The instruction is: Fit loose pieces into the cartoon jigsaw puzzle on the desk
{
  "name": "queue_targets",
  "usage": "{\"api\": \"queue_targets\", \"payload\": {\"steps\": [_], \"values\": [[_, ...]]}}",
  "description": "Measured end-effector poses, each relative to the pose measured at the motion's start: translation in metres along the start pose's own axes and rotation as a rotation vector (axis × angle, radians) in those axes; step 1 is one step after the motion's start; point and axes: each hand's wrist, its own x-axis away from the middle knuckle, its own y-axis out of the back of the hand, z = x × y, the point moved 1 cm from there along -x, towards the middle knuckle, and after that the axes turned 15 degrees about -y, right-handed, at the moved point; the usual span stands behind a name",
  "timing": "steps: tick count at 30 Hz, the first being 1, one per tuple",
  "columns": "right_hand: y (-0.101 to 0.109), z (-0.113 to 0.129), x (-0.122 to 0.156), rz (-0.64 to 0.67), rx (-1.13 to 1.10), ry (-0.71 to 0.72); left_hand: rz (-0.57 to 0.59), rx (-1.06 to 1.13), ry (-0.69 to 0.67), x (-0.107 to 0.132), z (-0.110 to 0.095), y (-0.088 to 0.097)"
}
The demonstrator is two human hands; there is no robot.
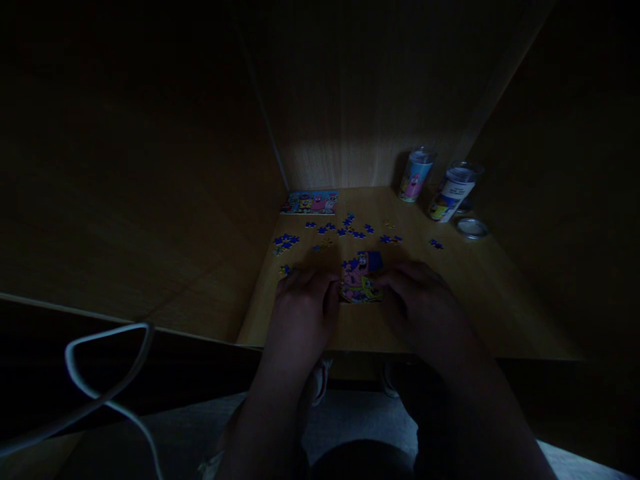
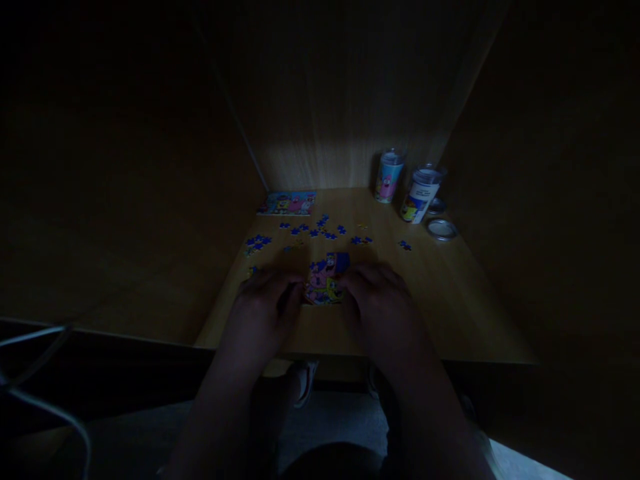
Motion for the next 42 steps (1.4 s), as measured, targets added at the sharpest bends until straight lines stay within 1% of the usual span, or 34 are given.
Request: {"api": "queue_targets", "payload": {"steps": [18,22,32,42], "values": [[0.0008,0.0001,0.0007,0.01,0.011,-0.012,0.006,-0.005,0.005,-0.0007,-0.0012,-0.0003],[0.0018,0.0015,0.0003,0.011,0.015,-0.009,-0.01,-0.012,-0.008,-0.0002,-0.0005,-0.0013],[-0.001,-0.0008,0.0003,-0.002,0.008,-0.002,-0.007,0.003,-0.01,0.0012,0.0016,-0.0017],[-0.0019,-0.0025,0.0,0.001,0.015,0.011,-0.058,0.121,-0.007,0.0033,0.0057,-0.002]]}}
